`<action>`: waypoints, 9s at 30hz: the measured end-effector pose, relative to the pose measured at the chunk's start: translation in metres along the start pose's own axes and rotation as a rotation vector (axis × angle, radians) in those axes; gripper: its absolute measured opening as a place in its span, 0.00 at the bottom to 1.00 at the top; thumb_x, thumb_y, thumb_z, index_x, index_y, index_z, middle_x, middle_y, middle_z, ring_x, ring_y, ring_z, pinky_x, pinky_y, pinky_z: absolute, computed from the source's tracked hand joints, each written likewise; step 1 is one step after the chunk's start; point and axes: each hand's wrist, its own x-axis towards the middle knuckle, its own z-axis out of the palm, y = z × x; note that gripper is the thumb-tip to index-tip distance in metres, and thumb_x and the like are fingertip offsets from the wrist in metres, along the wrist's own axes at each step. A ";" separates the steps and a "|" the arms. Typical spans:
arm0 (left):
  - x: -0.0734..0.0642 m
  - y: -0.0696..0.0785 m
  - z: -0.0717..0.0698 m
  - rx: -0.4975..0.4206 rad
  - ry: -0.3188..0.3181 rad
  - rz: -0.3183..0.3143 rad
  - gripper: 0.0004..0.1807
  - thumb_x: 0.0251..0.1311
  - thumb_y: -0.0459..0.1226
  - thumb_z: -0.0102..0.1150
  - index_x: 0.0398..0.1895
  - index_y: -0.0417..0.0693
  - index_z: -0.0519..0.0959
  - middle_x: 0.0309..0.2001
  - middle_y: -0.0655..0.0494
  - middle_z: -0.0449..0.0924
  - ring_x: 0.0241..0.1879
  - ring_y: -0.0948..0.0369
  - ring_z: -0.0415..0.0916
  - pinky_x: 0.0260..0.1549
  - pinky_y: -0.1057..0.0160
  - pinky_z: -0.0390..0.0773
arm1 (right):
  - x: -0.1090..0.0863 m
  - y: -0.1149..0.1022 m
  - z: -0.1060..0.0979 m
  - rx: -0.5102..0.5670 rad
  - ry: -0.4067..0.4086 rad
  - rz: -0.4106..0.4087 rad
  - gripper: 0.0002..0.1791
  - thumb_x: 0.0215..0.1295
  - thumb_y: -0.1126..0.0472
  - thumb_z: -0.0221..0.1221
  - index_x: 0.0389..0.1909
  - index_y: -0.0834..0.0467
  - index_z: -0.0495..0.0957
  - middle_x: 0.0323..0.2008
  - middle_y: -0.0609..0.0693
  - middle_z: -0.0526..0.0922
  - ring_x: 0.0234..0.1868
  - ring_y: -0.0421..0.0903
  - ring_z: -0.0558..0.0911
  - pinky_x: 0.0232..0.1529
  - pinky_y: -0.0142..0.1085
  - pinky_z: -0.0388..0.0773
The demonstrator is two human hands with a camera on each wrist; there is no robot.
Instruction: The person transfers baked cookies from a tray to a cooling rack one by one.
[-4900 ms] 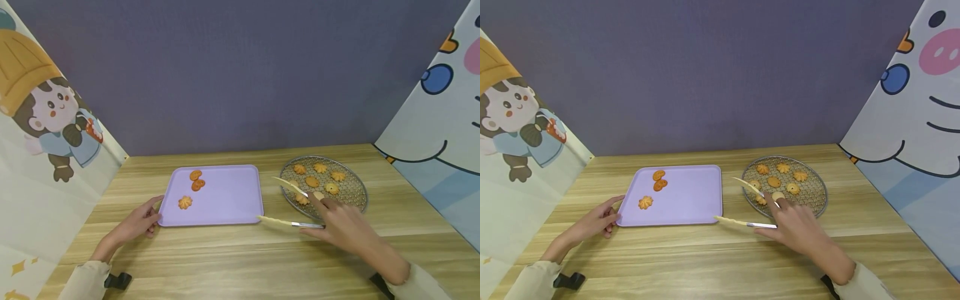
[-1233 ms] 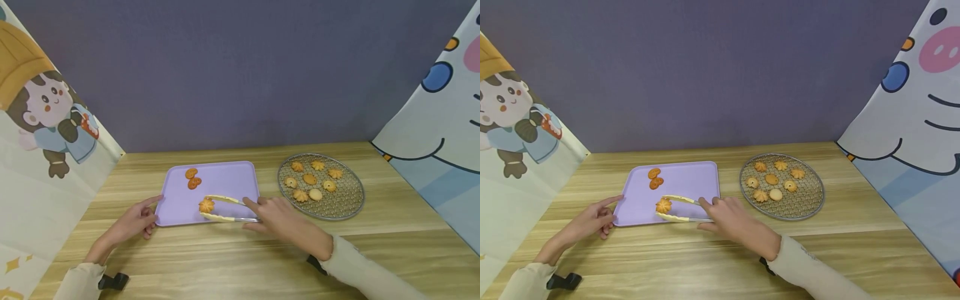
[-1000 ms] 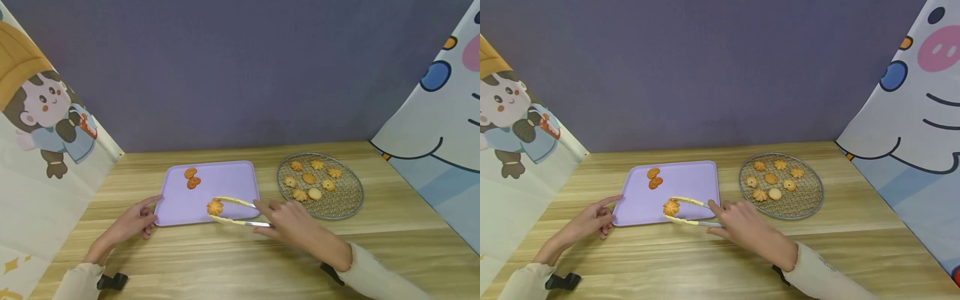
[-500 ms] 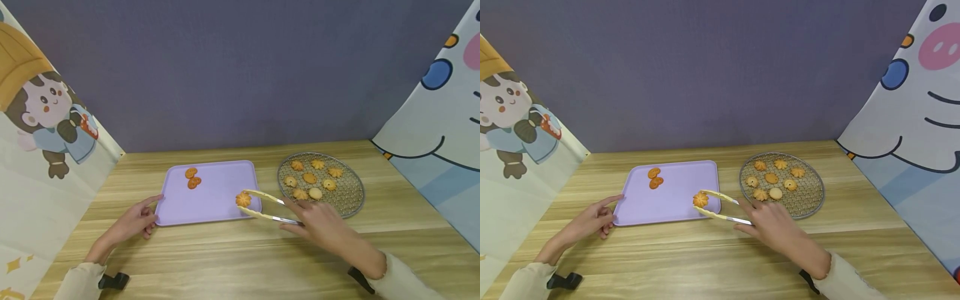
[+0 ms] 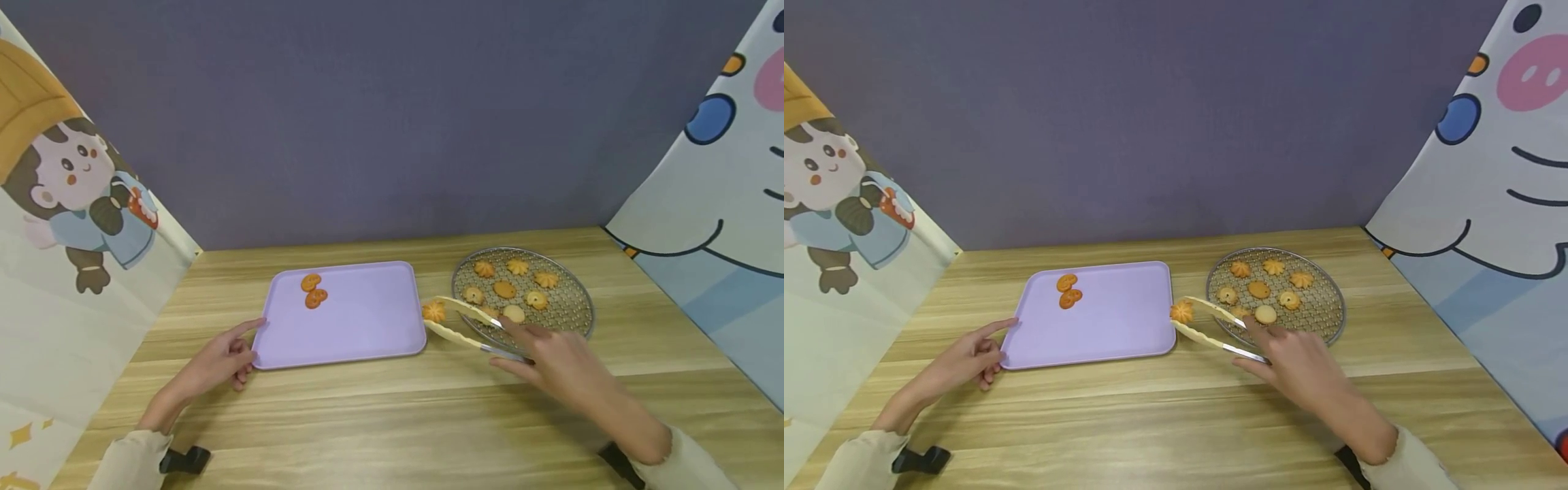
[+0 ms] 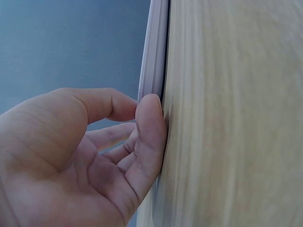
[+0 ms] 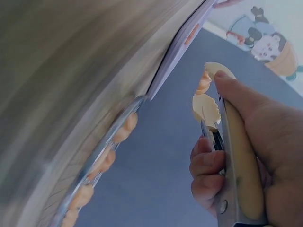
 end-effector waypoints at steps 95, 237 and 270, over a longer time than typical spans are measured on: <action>-0.001 -0.001 0.004 0.021 0.031 0.016 0.33 0.69 0.26 0.49 0.76 0.38 0.56 0.25 0.46 0.72 0.20 0.60 0.71 0.16 0.59 0.81 | 0.019 0.043 -0.019 -0.036 -0.330 0.255 0.19 0.58 0.52 0.71 0.30 0.65 0.81 0.13 0.47 0.71 0.14 0.44 0.70 0.10 0.35 0.65; -0.002 0.010 0.001 0.014 -0.071 -0.020 0.34 0.68 0.27 0.50 0.76 0.35 0.52 0.25 0.46 0.72 0.19 0.60 0.71 0.16 0.61 0.80 | 0.157 -0.075 0.087 0.184 -0.394 -0.076 0.41 0.58 0.35 0.66 0.61 0.62 0.76 0.14 0.44 0.70 0.12 0.38 0.67 0.10 0.28 0.64; 0.003 0.015 0.002 0.064 -0.086 -0.036 0.36 0.67 0.27 0.51 0.76 0.36 0.51 0.24 0.47 0.71 0.18 0.60 0.70 0.15 0.62 0.80 | 0.184 -0.111 0.100 0.024 -0.359 -0.091 0.25 0.64 0.43 0.65 0.44 0.62 0.83 0.24 0.51 0.82 0.20 0.45 0.76 0.17 0.35 0.76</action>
